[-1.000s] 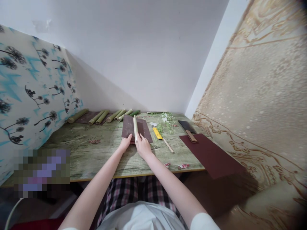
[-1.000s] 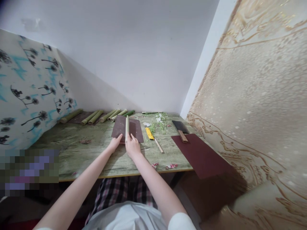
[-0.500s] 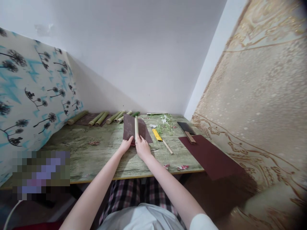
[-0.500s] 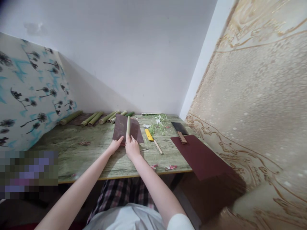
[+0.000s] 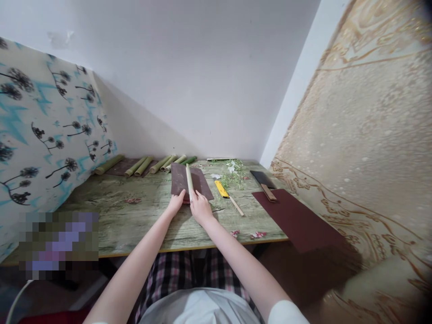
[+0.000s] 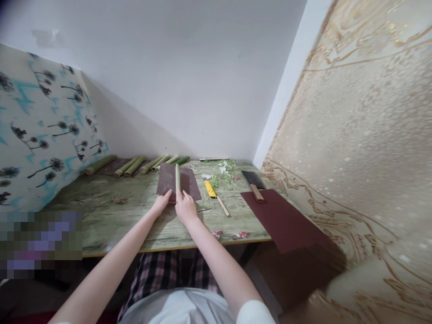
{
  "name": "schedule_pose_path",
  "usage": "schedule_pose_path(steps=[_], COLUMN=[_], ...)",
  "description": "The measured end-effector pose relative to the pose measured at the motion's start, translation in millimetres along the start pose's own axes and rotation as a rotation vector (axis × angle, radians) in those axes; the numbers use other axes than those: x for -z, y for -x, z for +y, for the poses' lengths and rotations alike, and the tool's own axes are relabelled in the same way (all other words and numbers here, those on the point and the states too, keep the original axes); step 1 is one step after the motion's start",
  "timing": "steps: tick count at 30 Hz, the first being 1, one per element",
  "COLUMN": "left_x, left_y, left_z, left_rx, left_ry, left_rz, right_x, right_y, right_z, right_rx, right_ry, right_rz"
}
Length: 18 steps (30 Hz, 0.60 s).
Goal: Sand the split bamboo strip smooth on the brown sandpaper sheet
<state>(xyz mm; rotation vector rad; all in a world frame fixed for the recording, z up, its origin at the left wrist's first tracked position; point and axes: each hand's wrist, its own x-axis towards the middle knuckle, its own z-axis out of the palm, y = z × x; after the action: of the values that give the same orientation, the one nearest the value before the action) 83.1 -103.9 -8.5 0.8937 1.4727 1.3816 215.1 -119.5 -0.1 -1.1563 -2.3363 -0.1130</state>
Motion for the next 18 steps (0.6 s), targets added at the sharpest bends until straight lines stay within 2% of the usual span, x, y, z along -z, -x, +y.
schedule_pose_path(steps=[8, 18], left_x=[-2.0, -0.9], left_y=[-0.7, -2.0], left_z=[-5.9, -2.4], left_rx=[-0.128, -0.060], left_ry=[-0.040, 0.039], left_rz=[-0.113, -0.030], right_x=[-8.9, -2.0], right_y=[-2.8, -1.0], right_z=[7.6, 6.4], right_rx=[-0.080, -0.029], right_ry=[-0.043, -0.077], right_rz=[-0.002, 0.043])
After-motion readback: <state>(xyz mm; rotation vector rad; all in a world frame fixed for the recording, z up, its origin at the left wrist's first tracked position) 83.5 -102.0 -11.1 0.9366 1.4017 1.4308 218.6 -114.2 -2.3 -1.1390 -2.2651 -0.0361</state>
